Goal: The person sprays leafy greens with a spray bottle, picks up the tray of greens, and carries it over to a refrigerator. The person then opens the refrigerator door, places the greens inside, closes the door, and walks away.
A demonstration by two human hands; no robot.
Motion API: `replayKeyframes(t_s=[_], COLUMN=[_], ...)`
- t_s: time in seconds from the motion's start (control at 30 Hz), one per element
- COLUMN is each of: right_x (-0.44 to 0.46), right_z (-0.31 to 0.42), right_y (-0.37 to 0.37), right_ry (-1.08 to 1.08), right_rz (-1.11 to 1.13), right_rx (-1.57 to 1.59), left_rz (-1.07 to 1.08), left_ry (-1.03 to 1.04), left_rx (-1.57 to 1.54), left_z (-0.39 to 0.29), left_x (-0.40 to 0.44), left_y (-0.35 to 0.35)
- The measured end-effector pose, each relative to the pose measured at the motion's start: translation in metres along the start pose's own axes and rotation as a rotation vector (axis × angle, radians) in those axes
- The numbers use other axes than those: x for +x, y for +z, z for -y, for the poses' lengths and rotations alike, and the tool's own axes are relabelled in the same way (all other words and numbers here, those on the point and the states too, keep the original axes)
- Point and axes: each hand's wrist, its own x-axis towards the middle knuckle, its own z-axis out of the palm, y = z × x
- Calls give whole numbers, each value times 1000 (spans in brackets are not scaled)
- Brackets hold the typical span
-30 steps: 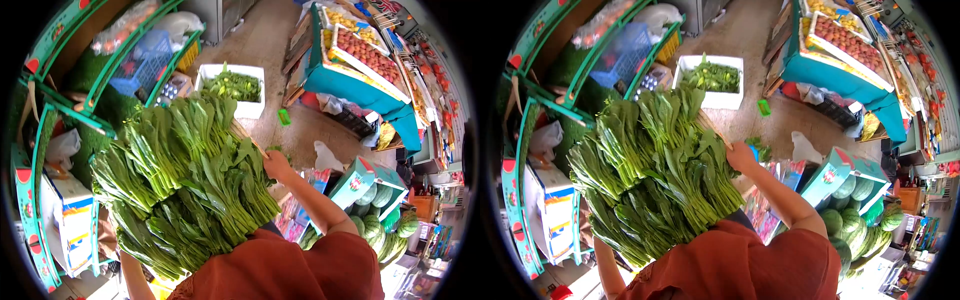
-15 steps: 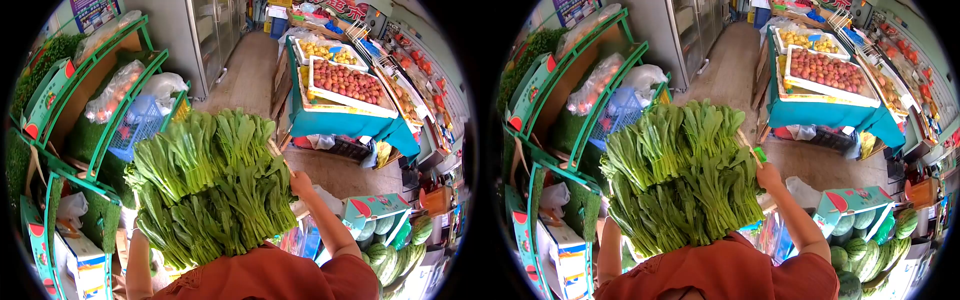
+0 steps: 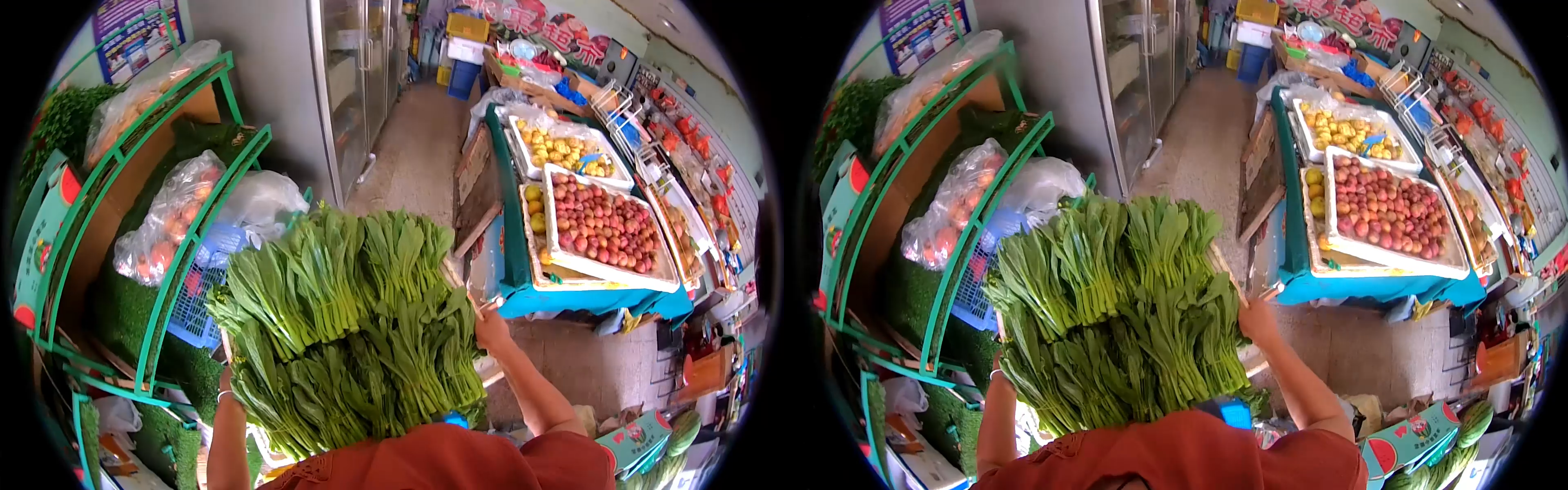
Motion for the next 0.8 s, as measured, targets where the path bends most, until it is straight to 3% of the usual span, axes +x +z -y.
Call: replayKeyframes(t_s=[0.27,0.5,0.8], right_x=[51,98,253], right_z=[57,77,77], right_y=[-19,-31,-36], right_ry=[113,78,44], right_rz=[-46,-90,14], right_rx=[-65,-97,13], left_rz=[127,169,70], left_ry=[-7,-2,19], left_rx=[105,144,109], left_z=[-82,-124,-153], left_x=[84,123,176], left_y=[66,122,204])
